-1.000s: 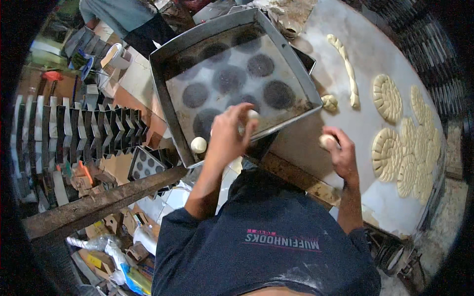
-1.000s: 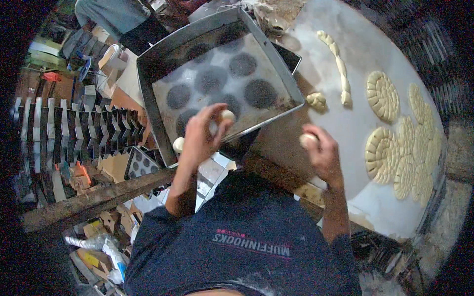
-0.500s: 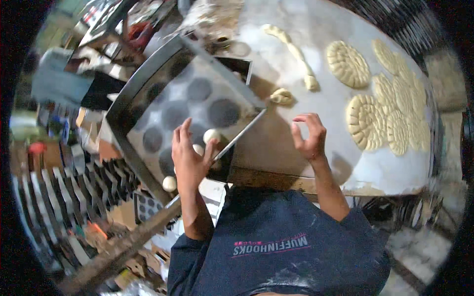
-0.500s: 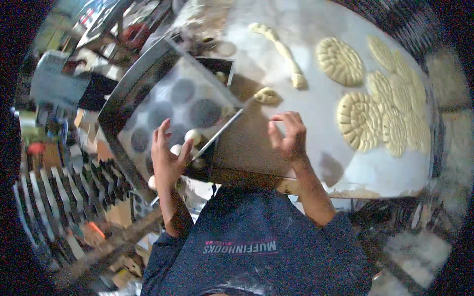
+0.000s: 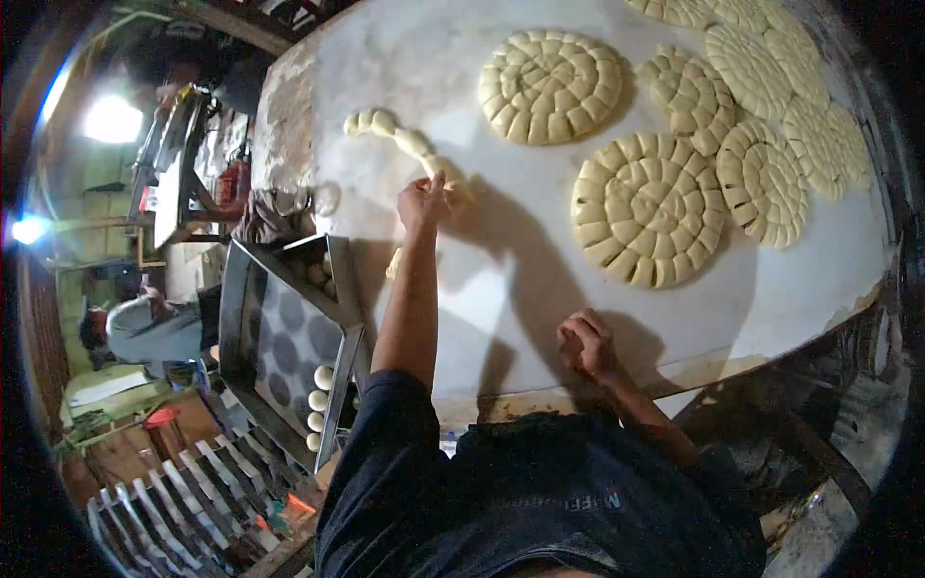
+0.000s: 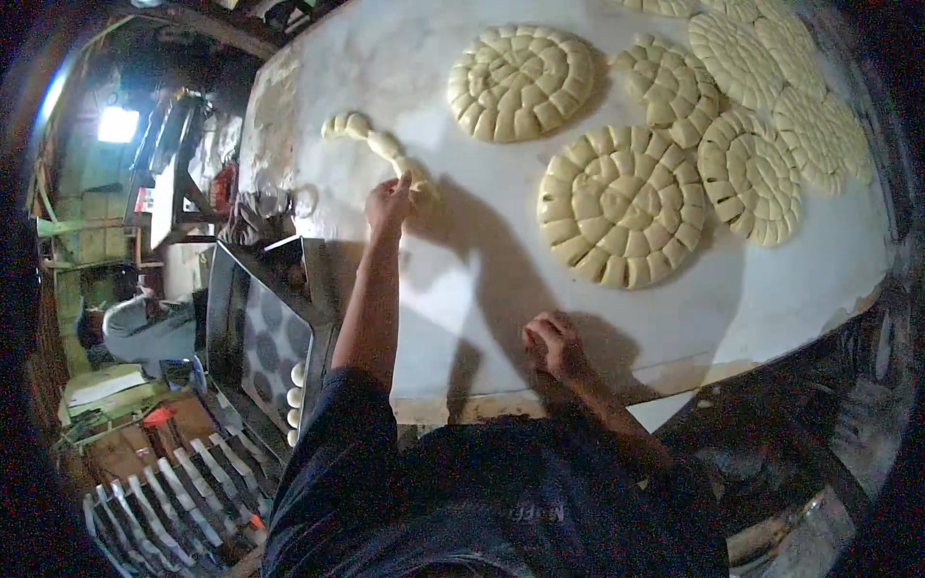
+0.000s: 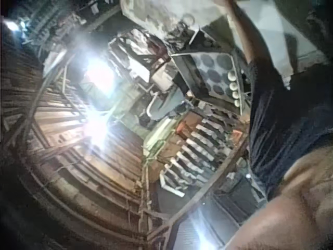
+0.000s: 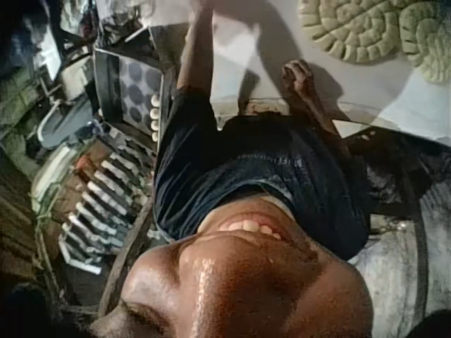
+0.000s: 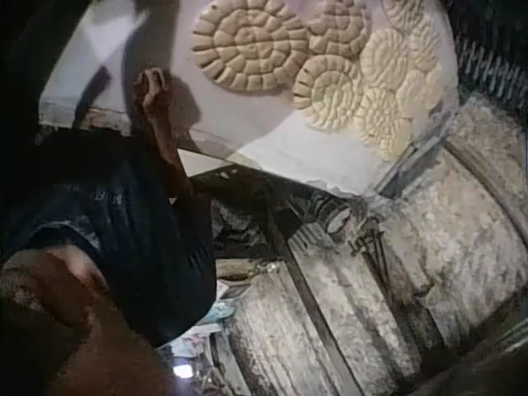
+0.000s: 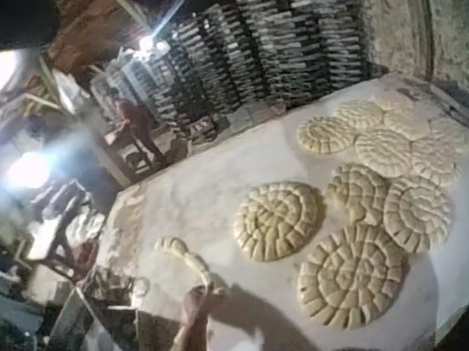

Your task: The person shapes dough on a work table by pulling, stretching, and rolling dough pieces by hand, then takes and arranges dough balls onto metal baking trays.

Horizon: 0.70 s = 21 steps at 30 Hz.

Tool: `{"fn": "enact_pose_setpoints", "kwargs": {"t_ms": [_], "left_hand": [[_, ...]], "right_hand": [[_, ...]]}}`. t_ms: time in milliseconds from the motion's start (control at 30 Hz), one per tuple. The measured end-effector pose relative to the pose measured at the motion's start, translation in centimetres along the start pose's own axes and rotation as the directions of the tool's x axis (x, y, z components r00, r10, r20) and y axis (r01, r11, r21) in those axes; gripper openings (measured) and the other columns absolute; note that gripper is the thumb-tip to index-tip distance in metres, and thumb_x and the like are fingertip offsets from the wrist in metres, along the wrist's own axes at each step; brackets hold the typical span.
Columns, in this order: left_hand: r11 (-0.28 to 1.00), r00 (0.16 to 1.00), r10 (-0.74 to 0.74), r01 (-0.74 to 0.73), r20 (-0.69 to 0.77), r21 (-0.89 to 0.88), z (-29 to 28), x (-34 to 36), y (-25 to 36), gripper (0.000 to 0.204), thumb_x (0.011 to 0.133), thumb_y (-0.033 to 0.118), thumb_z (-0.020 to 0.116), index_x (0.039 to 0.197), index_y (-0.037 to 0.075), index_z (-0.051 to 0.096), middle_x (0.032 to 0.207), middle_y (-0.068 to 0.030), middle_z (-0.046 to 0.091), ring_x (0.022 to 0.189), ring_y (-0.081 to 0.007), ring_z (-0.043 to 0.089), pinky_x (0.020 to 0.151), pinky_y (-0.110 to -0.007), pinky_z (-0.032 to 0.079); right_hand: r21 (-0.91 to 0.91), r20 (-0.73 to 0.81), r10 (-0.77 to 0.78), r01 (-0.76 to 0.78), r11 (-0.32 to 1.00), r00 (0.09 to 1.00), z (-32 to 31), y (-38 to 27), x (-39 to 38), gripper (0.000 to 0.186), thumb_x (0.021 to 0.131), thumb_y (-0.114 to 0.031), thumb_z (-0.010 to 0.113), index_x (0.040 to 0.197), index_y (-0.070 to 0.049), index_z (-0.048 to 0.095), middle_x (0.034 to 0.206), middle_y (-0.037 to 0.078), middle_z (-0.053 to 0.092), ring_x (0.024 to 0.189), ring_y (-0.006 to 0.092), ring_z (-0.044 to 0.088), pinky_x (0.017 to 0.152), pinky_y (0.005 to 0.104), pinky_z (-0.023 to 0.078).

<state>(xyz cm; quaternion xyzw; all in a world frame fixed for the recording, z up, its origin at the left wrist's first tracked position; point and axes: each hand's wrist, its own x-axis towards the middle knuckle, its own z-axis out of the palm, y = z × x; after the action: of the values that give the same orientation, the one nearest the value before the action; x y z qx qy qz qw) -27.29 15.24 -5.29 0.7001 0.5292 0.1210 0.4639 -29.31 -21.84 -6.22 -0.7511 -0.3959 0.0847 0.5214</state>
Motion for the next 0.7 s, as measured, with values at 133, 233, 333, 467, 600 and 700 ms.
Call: {"fn": "enact_pose_setpoints", "kwargs": {"t_ms": [133,233,333,467,600,700], "left_hand": [[0.759,0.944,0.27,-0.089,-0.187,0.645,7.0,0.4,2.6,0.06,0.086,0.043,0.064,0.116,-0.008,0.052,0.108,-0.0255,0.062,0.108,-0.0394,0.054,0.094,-0.05,0.043],[0.944,0.951,0.172,-0.085,-0.256,0.318,6.7,1.3,2.0,0.06,0.086,0.038,0.065,0.117,-0.009,0.047,0.097,-0.0191,0.062,0.091,-0.0345,0.06,0.081,-0.045,0.05],[0.752,0.986,-0.158,0.089,-0.048,-0.653,5.0,0.4,-0.9,0.049,0.087,0.034,0.065,0.111,-0.007,0.052,0.089,-0.0115,0.058,0.076,-0.0223,0.06,0.063,-0.034,0.051],[0.664,0.971,-0.058,0.212,0.233,-0.718,1.6,-6.9,-8.5,0.034,0.098,0.032,0.053,0.1,-0.001,0.061,0.085,-0.0093,0.06,0.071,-0.0187,0.059,0.058,-0.033,0.049],[0.965,0.976,0.01,0.047,0.215,-0.256,1.4,-21.2,-7.2,0.031,0.093,0.031,0.063,0.101,0.001,0.06,0.083,-0.0038,0.061,0.07,-0.0125,0.056,0.06,-0.029,0.047],[0.676,0.986,0.036,0.094,0.16,-0.731,-1.2,-24.7,-12.9,0.025,0.096,0.026,0.057,0.103,0.003,0.056,0.086,-0.0042,0.059,0.075,-0.012,0.058,0.062,-0.026,0.047]], "right_hand": [[-0.053,-0.029,-0.145,0.143,0.988,0.989,-0.9,1.4,0.0,0.012,0.074,0.0,0.065,0.081,-0.005,0.055,0.076,0.011,0.055,0.074,0.03,0.057,0.069,0.0395,0.049],[0.088,-0.098,-0.041,0.05,0.995,0.994,-0.3,1.2,0.0,0.013,0.075,0.0,0.065,0.082,-0.005,0.056,0.076,0.011,0.055,0.074,0.0295,0.057,0.068,0.0387,0.048],[0.109,-0.083,-0.02,0.029,0.994,0.996,0.0,0.6,-0.1,0.01,0.076,-0.003,0.065,0.081,-0.006,0.057,0.079,0.012,0.057,0.075,0.0314,0.058,0.071,0.0408,0.048],[0.085,-0.059,0.001,0.004,0.996,0.998,1.3,0.4,1.3,0.01,0.078,-0.009,0.065,0.081,-0.003,0.058,0.077,0.014,0.056,0.073,0.0336,0.057,0.067,0.0397,0.048],[0.054,-0.087,0.035,-0.03,0.998,0.996,0.3,1.9,2.2,0.013,0.079,-0.016,0.065,0.079,-0.004,0.06,0.075,0.013,0.056,0.071,0.0303,0.058,0.067,0.0393,0.048],[-0.03,0.063,0.051,-0.049,0.998,0.997,2.2,-0.4,2.1,0.024,0.084,-0.028,0.063,0.08,-0.004,0.062,0.074,0.012,0.059,0.073,0.0276,0.059,0.071,0.0409,0.048]]}}
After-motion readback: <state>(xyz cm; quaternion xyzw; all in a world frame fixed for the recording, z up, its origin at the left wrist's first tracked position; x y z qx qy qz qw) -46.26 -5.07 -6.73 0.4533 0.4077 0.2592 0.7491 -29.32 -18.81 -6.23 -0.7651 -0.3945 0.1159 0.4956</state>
